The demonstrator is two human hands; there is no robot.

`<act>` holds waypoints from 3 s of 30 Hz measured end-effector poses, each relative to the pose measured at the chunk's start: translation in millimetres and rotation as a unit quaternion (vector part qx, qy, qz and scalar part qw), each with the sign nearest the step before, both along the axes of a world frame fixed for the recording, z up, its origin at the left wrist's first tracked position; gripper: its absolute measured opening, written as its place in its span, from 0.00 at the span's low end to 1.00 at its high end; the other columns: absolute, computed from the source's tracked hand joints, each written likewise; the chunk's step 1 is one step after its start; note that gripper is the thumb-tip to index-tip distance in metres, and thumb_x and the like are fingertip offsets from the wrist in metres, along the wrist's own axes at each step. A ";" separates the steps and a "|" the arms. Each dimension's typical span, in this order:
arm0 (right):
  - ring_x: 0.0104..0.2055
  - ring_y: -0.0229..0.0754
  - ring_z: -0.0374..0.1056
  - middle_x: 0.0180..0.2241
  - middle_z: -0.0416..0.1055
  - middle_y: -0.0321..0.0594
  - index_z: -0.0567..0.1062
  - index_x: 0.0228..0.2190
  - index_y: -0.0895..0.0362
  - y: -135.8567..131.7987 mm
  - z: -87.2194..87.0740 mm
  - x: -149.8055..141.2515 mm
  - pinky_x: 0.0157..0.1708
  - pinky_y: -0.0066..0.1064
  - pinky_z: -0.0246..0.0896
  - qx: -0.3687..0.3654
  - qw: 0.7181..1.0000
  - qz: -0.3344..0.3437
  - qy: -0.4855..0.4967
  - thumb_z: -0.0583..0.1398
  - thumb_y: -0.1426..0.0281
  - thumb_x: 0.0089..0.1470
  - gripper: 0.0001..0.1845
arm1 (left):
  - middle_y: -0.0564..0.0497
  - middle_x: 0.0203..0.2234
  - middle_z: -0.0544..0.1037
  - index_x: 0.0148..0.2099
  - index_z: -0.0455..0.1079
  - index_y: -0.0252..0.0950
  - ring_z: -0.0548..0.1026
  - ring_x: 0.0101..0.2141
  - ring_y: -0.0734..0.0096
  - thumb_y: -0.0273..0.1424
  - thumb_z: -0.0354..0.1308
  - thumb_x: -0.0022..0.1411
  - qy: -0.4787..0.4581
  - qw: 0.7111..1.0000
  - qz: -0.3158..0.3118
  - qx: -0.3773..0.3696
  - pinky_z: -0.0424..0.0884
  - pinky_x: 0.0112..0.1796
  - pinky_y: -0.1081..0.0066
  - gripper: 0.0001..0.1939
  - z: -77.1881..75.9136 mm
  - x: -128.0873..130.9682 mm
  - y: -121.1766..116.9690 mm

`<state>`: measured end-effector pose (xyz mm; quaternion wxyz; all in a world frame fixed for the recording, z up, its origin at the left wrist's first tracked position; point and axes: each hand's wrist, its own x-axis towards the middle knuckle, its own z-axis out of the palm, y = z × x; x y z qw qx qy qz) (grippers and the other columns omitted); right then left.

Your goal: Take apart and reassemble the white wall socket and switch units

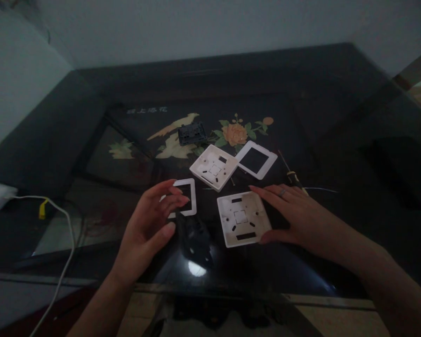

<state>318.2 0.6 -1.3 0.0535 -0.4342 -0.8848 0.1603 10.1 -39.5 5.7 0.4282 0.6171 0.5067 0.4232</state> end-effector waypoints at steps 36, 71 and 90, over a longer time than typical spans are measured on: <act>0.61 0.59 0.61 0.62 0.58 0.55 0.58 0.63 0.55 -0.8 -7.4 -3.0 0.55 0.51 0.64 -0.020 0.992 0.091 0.085 0.68 0.69 0.47 0.44 | 0.40 0.58 0.70 0.61 0.62 0.37 0.62 0.62 0.54 0.29 0.52 0.69 0.395 0.838 -0.277 0.255 0.67 0.57 0.49 0.20 -30.1 -29.7 -62.4; 0.38 0.41 0.74 0.36 0.75 0.38 0.68 0.50 0.52 -0.3 24.2 -26.0 0.36 0.34 0.73 -0.233 0.882 -0.145 0.383 0.59 0.63 0.59 0.18 | 0.56 0.24 0.77 0.47 0.71 0.35 0.79 0.27 0.71 0.31 0.61 0.59 -0.068 0.978 -0.149 -0.130 0.76 0.28 0.75 0.13 11.0 35.5 51.7; 0.34 0.40 0.76 0.34 0.77 0.37 0.69 0.51 0.51 -10.6 20.5 -30.6 0.30 0.31 0.75 -0.336 0.803 -0.218 0.440 0.63 0.64 0.56 0.22 | 0.41 0.58 0.61 0.68 0.45 0.42 0.63 0.58 0.50 0.41 0.70 0.51 0.232 0.944 -0.201 0.119 0.66 0.57 0.52 0.50 -2.2 38.7 32.5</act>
